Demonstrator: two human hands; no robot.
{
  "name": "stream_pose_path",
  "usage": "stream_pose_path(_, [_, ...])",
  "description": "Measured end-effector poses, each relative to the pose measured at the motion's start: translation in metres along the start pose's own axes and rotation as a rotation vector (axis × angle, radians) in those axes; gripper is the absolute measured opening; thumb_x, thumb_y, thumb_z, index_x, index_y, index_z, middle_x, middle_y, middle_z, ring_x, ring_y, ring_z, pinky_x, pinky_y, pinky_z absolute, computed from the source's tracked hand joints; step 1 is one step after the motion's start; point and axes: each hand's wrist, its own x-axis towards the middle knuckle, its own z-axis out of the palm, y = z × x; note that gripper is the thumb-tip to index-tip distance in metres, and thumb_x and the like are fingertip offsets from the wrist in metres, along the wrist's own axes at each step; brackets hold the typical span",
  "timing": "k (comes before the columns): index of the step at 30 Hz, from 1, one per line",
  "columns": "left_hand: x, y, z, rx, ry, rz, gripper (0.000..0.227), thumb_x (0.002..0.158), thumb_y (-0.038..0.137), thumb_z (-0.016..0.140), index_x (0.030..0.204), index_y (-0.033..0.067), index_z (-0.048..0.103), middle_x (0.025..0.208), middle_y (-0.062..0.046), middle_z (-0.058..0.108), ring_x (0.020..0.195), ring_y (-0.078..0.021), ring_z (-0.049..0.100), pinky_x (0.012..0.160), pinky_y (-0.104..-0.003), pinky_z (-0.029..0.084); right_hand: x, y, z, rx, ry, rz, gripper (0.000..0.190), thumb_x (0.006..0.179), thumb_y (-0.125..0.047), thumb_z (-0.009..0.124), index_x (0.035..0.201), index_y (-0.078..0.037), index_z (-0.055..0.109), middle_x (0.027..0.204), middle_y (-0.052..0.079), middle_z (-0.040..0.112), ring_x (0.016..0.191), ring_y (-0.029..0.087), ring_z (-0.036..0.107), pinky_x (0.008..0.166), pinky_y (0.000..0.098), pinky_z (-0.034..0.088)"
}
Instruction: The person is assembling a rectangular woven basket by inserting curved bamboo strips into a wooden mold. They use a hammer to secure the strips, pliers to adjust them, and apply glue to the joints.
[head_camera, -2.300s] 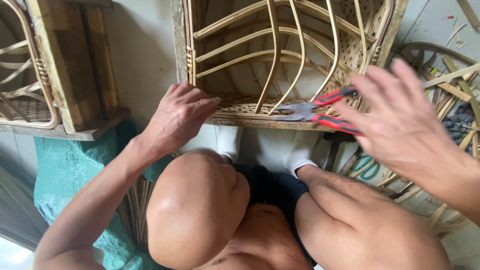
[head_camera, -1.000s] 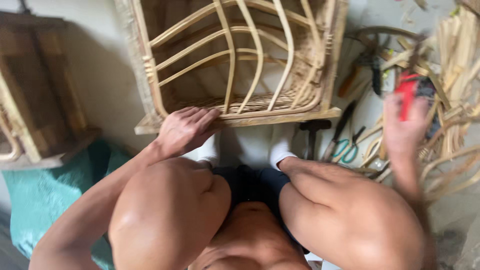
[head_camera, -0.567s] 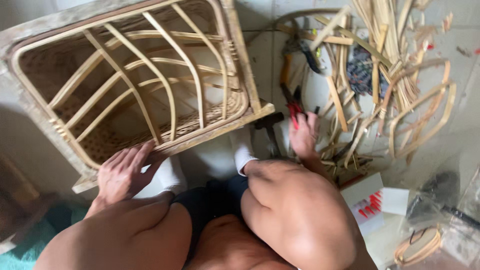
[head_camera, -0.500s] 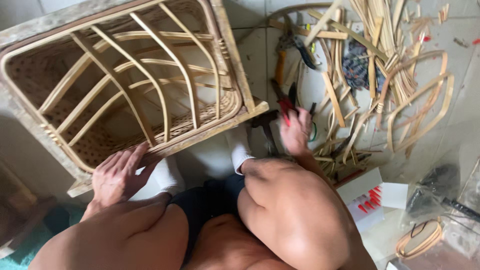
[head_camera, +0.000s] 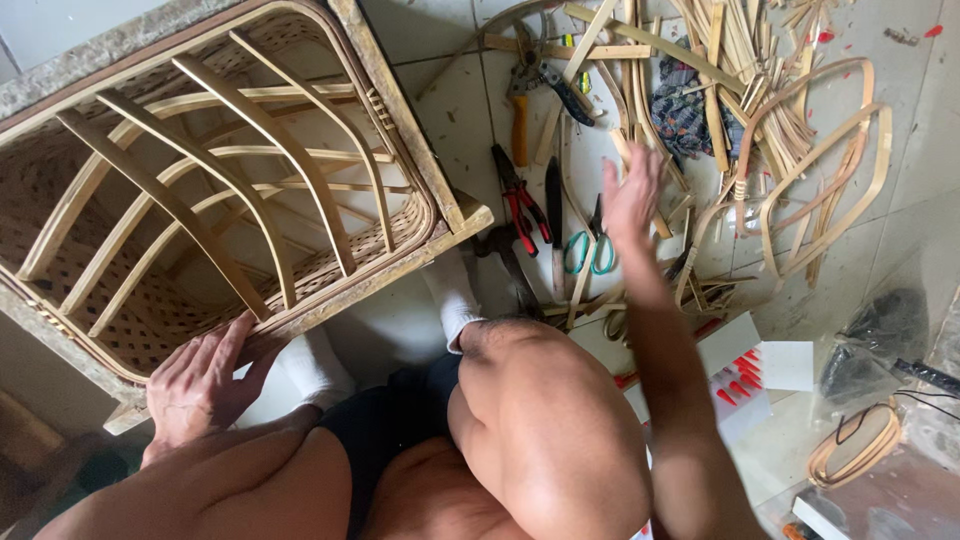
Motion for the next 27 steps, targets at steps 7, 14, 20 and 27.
stream_pose_path(7, [0.0, 0.003, 0.0, -0.022, -0.003, -0.053, 0.046, 0.086, 0.029, 0.085, 0.125, 0.0094, 0.071, 0.098, -0.006, 0.076, 0.089, -0.021, 0.075, 0.081, -0.032, 0.06, 0.036, 0.054, -0.005, 0.043, -0.332, -0.045, 0.026, 0.093, -0.019, 0.083, 0.107, -0.003, 0.067, 0.109, 0.017, 0.065, 0.1, 0.031, 0.064, 0.088, 0.045, 0.053])
stream_pose_path(14, [0.003, 0.001, 0.004, -0.038, 0.02, -0.009, 0.048, 0.084, 0.03, 0.084, 0.124, 0.0082, 0.07, 0.097, -0.007, 0.076, 0.086, -0.0221, 0.074, 0.079, -0.033, 0.06, 0.071, 0.067, -0.009, 0.409, -0.432, 0.11, 0.026, 0.096, -0.023, 0.084, 0.102, -0.001, 0.07, 0.097, 0.014, 0.077, 0.083, 0.019, 0.074, 0.074, 0.0332, 0.058])
stream_pose_path(20, [0.013, 0.003, 0.003, -0.115, 0.062, -0.01, 0.046, 0.087, 0.029, 0.084, 0.125, 0.0072, 0.069, 0.095, -0.006, 0.075, 0.081, -0.0222, 0.073, 0.073, -0.032, 0.058, 0.091, 0.049, -0.013, 0.685, -0.496, 0.305, 0.025, 0.098, -0.013, 0.074, 0.104, 0.006, 0.06, 0.094, 0.019, 0.074, 0.082, 0.022, 0.076, 0.067, 0.0331, 0.064])
stream_pose_path(27, [0.017, 0.005, 0.002, -0.107, 0.105, -0.003, 0.047, 0.087, 0.03, 0.083, 0.126, 0.0079, 0.069, 0.099, -0.007, 0.076, 0.086, -0.0219, 0.073, 0.078, -0.032, 0.059, 0.098, 0.046, -0.05, 0.836, -0.497, 0.532, 0.026, 0.104, -0.013, 0.066, 0.121, 0.006, 0.061, 0.105, 0.021, 0.072, 0.09, 0.025, 0.078, 0.074, 0.0345, 0.064])
